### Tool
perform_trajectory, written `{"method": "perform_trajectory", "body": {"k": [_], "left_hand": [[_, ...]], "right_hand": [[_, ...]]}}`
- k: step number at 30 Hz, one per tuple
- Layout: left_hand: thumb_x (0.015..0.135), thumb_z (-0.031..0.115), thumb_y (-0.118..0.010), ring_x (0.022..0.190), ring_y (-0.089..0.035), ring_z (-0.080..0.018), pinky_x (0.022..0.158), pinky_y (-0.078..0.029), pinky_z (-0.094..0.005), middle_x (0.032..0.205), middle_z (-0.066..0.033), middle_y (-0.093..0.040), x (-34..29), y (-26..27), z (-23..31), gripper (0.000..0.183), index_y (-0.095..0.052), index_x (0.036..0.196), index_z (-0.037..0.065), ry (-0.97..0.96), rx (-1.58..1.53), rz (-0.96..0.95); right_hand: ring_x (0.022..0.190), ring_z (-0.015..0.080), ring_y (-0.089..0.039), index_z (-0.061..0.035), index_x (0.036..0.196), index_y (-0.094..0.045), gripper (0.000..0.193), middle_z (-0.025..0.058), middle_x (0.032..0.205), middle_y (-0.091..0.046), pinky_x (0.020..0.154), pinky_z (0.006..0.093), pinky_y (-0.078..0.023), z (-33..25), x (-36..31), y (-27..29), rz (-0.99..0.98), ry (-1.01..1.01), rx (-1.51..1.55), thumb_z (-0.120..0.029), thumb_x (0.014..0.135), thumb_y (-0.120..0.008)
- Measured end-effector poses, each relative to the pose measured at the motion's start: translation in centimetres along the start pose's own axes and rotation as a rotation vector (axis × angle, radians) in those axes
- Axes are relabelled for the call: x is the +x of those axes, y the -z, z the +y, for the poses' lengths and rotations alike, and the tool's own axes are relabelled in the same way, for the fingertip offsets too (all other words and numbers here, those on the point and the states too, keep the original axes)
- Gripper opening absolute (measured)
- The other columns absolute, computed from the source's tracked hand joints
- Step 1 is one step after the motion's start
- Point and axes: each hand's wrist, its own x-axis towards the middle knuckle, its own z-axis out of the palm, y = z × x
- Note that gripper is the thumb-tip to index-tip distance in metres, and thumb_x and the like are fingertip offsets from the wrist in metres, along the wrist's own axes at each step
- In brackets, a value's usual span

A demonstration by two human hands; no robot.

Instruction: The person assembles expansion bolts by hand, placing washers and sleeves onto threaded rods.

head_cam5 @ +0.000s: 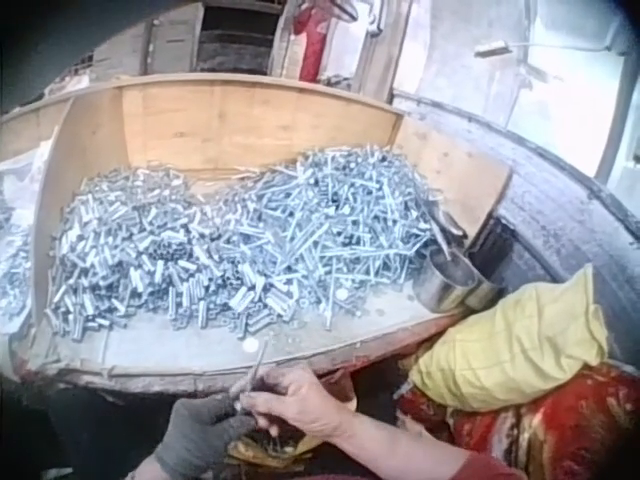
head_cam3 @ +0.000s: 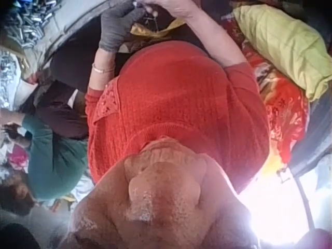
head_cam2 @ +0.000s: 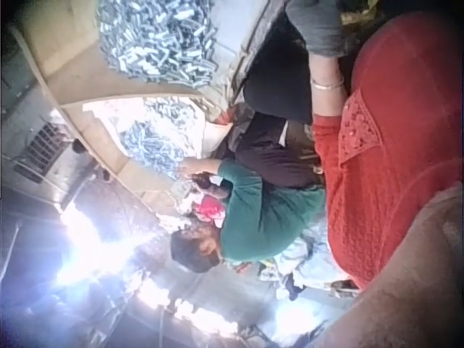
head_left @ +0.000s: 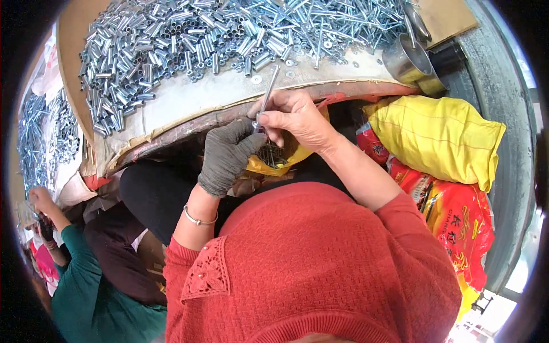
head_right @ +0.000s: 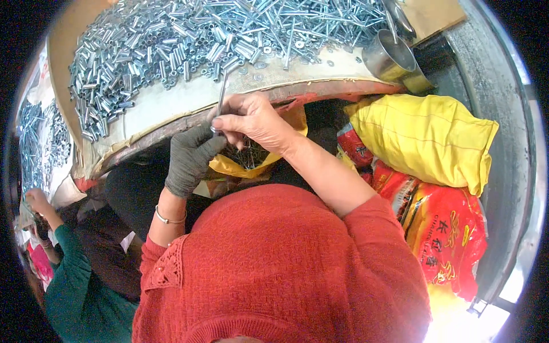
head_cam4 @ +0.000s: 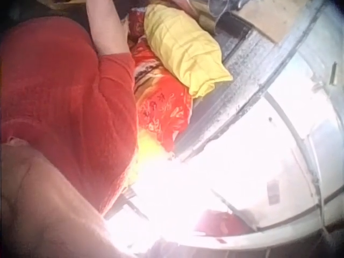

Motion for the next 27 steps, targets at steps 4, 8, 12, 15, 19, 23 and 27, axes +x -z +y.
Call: {"method": "perform_trajectory", "body": {"k": [4,8,12,15,19,23,27], "left_hand": [[0.077,0.014,-0.069,0.066,-0.064,-0.0195,0.062,-0.048,-0.0305,0.077,-0.0165,-0.066,-0.2,-0.2,-0.7,0.019,-0.067,0.091,0.001,-0.020,0.078,0.104],[0.081,0.017,-0.066,0.056,-0.058,-0.0163,0.054,-0.044,-0.0298,0.066,-0.0117,-0.063,0.2,0.8,-1.9,0.015,-0.065,0.081,0.001,-0.156,0.223,0.255],[0.083,0.018,-0.065,0.053,-0.046,-0.0086,0.049,-0.037,-0.0249,0.058,-0.0022,-0.054,1.1,4.4,-1.2,0.016,-0.063,0.077,0.004,0.203,-0.173,0.426],[0.080,0.021,-0.069,0.055,-0.053,-0.0157,0.051,-0.041,-0.0291,0.062,-0.0072,-0.059,0.4,3.0,-1.5,0.020,-0.063,0.074,0.003,-0.082,0.110,0.284],[0.078,0.022,-0.070,0.057,-0.056,-0.0177,0.054,-0.044,-0.0325,0.065,-0.0112,-0.061,0.0,1.3,-0.1,0.021,-0.066,0.081,0.002,-0.002,0.058,0.232],[0.079,0.023,-0.069,0.056,-0.057,-0.0186,0.055,-0.045,-0.0321,0.066,-0.0132,-0.061,0.3,0.8,-0.1,0.021,-0.067,0.085,0.003,-0.004,0.084,0.161],[0.079,0.023,-0.068,0.056,-0.056,-0.0266,0.055,-0.044,-0.0351,0.066,-0.0138,-0.060,-0.2,-0.8,-1.4,0.020,-0.065,0.083,0.004,-0.080,0.116,0.156]], "right_hand": [[0.074,0.0103,-0.058,0.0013,0.104,-0.063,0.033,0.0044,0.083,-0.062,0.068,0.0243,-0.046,0.7,3.5,-1.8,0.016,0.180,-0.428,-0.028,0.089,-0.063],[0.097,0.0139,-0.053,0.0034,0.109,-0.062,0.050,0.0071,0.103,-0.061,0.090,0.0303,-0.040,1.2,3.8,-4.2,-0.048,0.252,-0.262,-0.043,0.093,-0.052],[0.111,0.0223,-0.054,0.0042,0.114,-0.060,0.056,0.0151,0.119,-0.059,0.096,0.0354,-0.039,-0.2,1.8,-2.8,0.008,0.520,-0.470,-0.045,0.098,-0.039],[0.108,0.0213,-0.056,0.0038,0.111,-0.061,0.057,0.0172,0.118,-0.060,0.093,0.0346,-0.042,-0.6,2.1,-3.3,0.083,0.364,-0.279,-0.046,0.098,-0.036],[0.082,0.0152,-0.061,0.0023,0.102,-0.062,0.054,0.0060,0.079,-0.060,0.075,0.0291,-0.048,-0.6,2.0,-2.0,0.247,0.225,-0.150,-0.047,0.096,-0.041],[0.064,0.0105,-0.058,0.0012,0.097,-0.061,0.042,-0.0019,0.060,-0.048,0.062,0.0266,-0.048,-0.6,1.6,0.2,0.403,0.235,-0.179,-0.038,0.096,-0.048],[0.065,0.0096,-0.058,-0.0012,0.092,-0.063,0.031,0.0006,0.068,-0.058,0.062,0.0242,-0.047,-1.2,1.8,-1.4,0.117,0.247,-0.321,-0.031,0.094,-0.054]]}}
